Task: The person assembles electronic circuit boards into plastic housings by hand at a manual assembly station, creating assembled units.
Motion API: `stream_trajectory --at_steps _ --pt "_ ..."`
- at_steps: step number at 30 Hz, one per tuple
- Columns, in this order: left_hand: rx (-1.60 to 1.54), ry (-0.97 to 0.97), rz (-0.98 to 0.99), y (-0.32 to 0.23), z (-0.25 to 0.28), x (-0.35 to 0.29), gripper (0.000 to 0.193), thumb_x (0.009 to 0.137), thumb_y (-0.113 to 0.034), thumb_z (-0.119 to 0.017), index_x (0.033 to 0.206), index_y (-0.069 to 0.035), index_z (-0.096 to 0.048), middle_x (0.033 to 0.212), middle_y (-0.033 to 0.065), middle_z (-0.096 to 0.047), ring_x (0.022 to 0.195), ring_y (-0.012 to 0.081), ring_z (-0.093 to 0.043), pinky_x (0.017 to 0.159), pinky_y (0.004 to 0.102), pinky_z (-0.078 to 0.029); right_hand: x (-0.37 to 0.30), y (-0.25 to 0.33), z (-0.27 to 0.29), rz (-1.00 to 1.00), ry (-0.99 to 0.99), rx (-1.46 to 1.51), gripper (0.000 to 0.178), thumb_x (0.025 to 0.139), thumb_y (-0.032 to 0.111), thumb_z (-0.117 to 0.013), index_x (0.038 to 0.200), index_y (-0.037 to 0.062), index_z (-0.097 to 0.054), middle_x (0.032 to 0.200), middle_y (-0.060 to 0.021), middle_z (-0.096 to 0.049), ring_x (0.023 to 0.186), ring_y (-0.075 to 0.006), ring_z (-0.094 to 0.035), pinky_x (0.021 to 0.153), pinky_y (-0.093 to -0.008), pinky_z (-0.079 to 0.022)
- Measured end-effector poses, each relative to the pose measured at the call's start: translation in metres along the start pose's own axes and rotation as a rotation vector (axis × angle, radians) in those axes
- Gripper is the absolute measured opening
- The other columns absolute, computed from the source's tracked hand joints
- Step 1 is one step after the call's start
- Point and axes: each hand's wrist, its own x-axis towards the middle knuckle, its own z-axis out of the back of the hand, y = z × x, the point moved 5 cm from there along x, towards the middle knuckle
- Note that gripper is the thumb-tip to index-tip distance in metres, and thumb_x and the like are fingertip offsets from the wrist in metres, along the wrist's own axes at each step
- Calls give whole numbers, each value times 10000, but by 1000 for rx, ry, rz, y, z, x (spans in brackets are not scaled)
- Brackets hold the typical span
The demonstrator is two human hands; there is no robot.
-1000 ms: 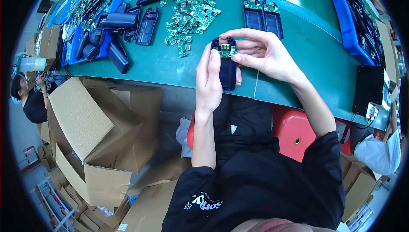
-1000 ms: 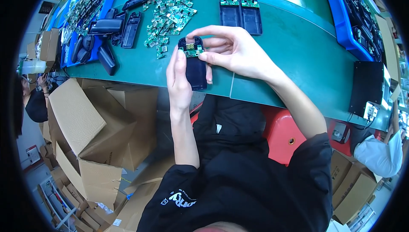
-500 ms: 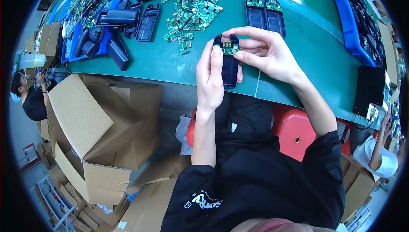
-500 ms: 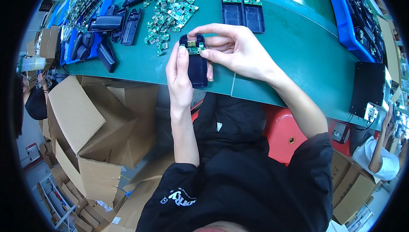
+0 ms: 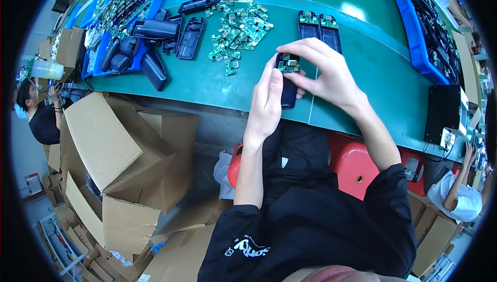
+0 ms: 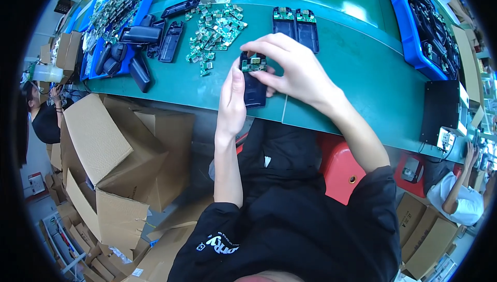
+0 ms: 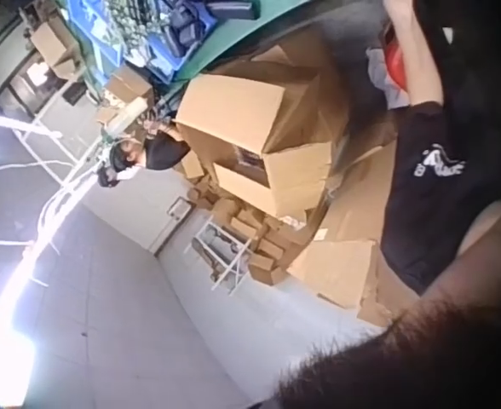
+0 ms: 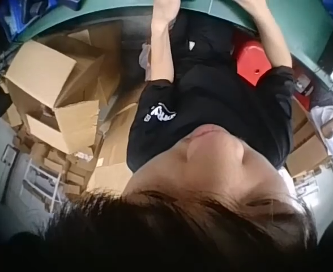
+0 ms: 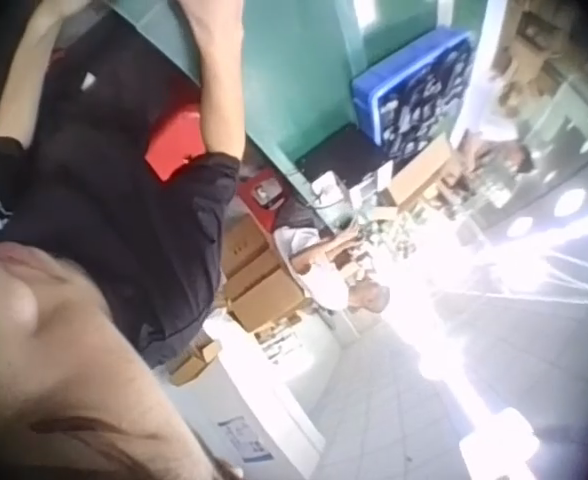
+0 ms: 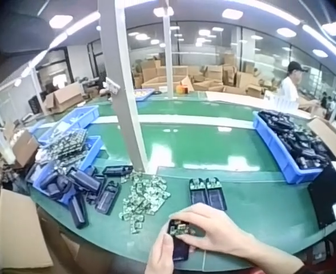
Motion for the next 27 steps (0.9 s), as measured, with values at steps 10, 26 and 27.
stream_trajectory --at_steps 10,26,27 --pt "893 -416 -352 -88 113 5 179 969 -131 -605 1074 10 -637 1008 122 -629 875 213 -634 755 324 -502 -15 -99 121 -288 39 -174 418 827 96 -730 1232 37 -645 1162 -85 -683 1088 -200 -641 946 -328 -501" --pt "1525 -421 -426 -52 146 87 453 920 -198 -669 1311 -7 -540 1212 143 -590 1089 311 -524 951 431 -437 52 -60 77 -58 120 -111 364 883 152 -700 1231 65 -641 1205 -100 -647 1125 -245 -621 984 -334 -485" --pt "1503 -424 -457 -53 145 84 445 923 -183 -661 1314 -7 -538 1209 146 -593 1072 316 -531 937 429 -444 58 -51 64 -59 120 -111 364 883 152 -700 1231 65 -641 1205 -100 -647 1125 -245 -621 984 -334 -485"
